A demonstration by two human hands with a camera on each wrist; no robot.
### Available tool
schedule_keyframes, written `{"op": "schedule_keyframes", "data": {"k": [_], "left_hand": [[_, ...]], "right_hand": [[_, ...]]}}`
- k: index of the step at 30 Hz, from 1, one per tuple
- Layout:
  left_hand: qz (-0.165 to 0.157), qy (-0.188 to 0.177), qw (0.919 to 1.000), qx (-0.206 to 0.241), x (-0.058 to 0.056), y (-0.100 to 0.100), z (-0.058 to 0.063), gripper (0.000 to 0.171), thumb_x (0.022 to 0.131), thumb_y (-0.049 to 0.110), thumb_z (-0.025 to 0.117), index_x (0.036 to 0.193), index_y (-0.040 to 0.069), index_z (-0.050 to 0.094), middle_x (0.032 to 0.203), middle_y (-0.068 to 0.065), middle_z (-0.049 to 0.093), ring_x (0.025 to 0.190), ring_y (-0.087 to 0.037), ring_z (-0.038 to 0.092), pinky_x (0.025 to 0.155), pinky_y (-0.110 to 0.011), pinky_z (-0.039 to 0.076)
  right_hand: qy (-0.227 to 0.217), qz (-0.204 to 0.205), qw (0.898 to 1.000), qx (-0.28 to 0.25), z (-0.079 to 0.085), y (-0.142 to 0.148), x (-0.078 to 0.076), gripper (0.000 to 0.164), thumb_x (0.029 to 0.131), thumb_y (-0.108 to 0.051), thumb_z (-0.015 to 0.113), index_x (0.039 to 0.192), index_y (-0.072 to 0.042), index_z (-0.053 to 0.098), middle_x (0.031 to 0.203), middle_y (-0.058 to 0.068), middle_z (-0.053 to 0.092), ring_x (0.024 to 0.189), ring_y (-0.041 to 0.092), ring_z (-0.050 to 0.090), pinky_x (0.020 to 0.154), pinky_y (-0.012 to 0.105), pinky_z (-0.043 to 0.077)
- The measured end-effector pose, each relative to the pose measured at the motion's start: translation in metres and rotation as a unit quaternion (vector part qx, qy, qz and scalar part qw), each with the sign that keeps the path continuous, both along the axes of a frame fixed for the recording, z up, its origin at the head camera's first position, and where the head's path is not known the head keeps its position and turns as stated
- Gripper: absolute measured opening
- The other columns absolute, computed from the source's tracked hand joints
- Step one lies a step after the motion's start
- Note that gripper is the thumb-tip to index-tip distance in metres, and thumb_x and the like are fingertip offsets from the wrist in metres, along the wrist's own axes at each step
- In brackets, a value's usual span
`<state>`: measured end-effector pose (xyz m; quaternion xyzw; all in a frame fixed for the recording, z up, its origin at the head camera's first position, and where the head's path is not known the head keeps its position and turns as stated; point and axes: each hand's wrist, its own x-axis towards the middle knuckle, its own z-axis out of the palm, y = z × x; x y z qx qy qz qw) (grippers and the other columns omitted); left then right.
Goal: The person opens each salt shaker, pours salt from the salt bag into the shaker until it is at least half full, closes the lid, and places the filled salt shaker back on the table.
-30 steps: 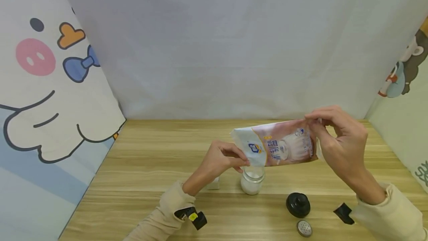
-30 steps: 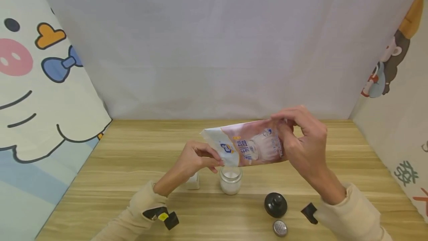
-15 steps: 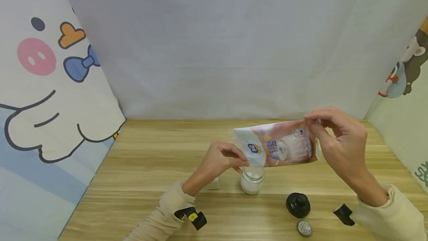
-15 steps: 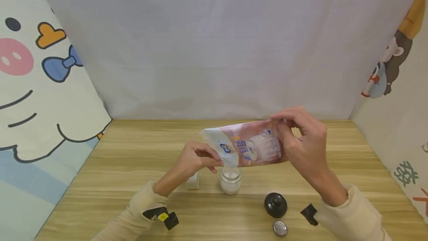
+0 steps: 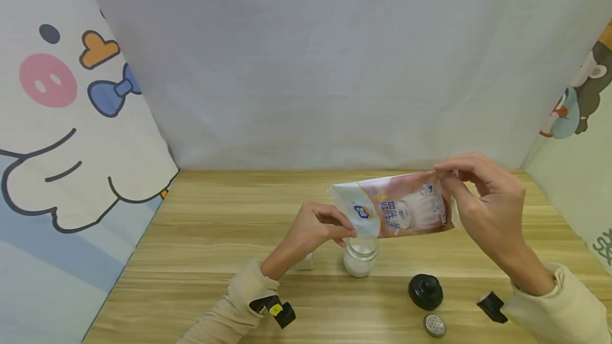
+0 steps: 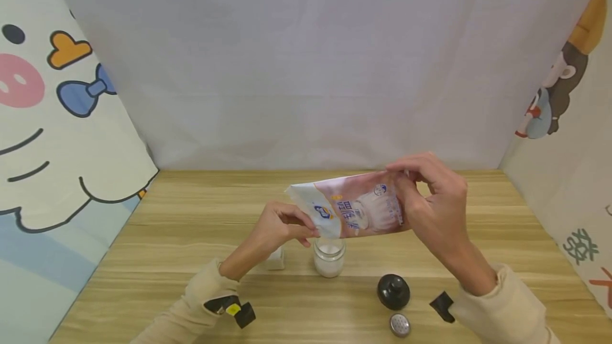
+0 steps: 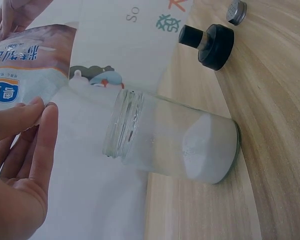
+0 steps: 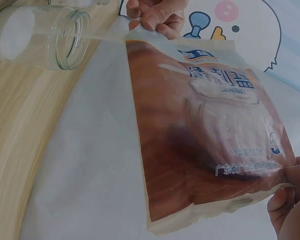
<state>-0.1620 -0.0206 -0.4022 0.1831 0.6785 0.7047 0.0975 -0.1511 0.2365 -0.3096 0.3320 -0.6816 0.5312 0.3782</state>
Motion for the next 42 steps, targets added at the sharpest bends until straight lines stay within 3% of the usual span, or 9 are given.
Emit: {"op": "schedule_keyframes", "data": {"k": [7, 14, 20, 27, 37, 42], "left_hand": [[0.001, -0.003, 1.0, -0.003, -0.0006, -0.0004, -0.0002, 0.006, 0.075, -0.002, 0.075, 0.077, -0.006, 0.071, 0.08, -0.015, 0.07, 0.077, -0.051, 0.062, 0.059, -0.044, 0.059], [0.0, -0.011, 0.9999, -0.006, 0.0003, -0.0008, 0.0, 0.013, 0.075, -0.002, 0.074, 0.081, -0.012, 0.069, 0.081, -0.016, 0.07, 0.078, -0.05, 0.062, 0.06, -0.044, 0.059], [0.001, -0.012, 0.9999, -0.003, 0.0001, 0.0006, 0.0003, 0.003, 0.075, -0.005, 0.074, 0.077, -0.005, 0.071, 0.079, -0.015, 0.07, 0.074, -0.05, 0.062, 0.059, -0.043, 0.059], [0.006, -0.013, 0.9999, 0.002, 0.0003, 0.0, 0.0017, 0.008, 0.075, -0.006, 0.073, 0.072, 0.002, 0.073, 0.079, -0.016, 0.069, 0.076, -0.05, 0.063, 0.059, -0.042, 0.059], [0.004, -0.016, 0.9999, -0.003, 0.0009, 0.0004, 0.0023, 0.003, 0.075, -0.006, 0.073, 0.077, -0.005, 0.071, 0.08, -0.016, 0.07, 0.076, -0.051, 0.062, 0.06, -0.045, 0.059], [0.003, -0.013, 0.9999, -0.006, 0.0015, 0.0007, 0.0022, 0.008, 0.075, -0.004, 0.074, 0.08, -0.009, 0.07, 0.08, -0.016, 0.07, 0.075, -0.051, 0.062, 0.06, -0.046, 0.059]], "right_hand": [[0.002, -0.006, 1.0, 0.003, 0.0015, -0.001, 0.001, 0.017, 0.074, 0.028, 0.055, 0.082, 0.017, 0.064, 0.079, 0.021, 0.063, 0.078, 0.014, 0.061, 0.072, 0.017, 0.052], [0.0, -0.008, 1.0, 0.003, 0.0031, -0.0028, 0.0033, 0.017, 0.074, 0.028, 0.055, 0.082, 0.017, 0.065, 0.08, 0.021, 0.062, 0.078, 0.014, 0.061, 0.072, 0.017, 0.052], [0.005, 0.005, 1.0, -0.008, 0.0045, -0.0036, 0.0042, 0.016, 0.073, 0.028, 0.055, 0.082, 0.018, 0.064, 0.079, 0.021, 0.062, 0.077, 0.015, 0.061, 0.072, 0.018, 0.052], [0.002, 0.013, 1.0, -0.012, 0.0061, -0.0055, 0.0045, 0.016, 0.074, 0.028, 0.054, 0.082, 0.018, 0.064, 0.079, 0.02, 0.062, 0.077, 0.015, 0.06, 0.071, 0.018, 0.051], [0.005, 0.021, 1.0, -0.019, 0.0074, -0.0063, 0.0055, 0.015, 0.074, 0.027, 0.054, 0.081, 0.018, 0.064, 0.078, 0.02, 0.061, 0.076, 0.015, 0.059, 0.07, 0.018, 0.051], [0.006, 0.021, 1.0, -0.019, 0.0082, -0.006, 0.0062, 0.015, 0.075, 0.027, 0.054, 0.081, 0.018, 0.064, 0.078, 0.02, 0.061, 0.076, 0.015, 0.059, 0.07, 0.018, 0.05]]}}
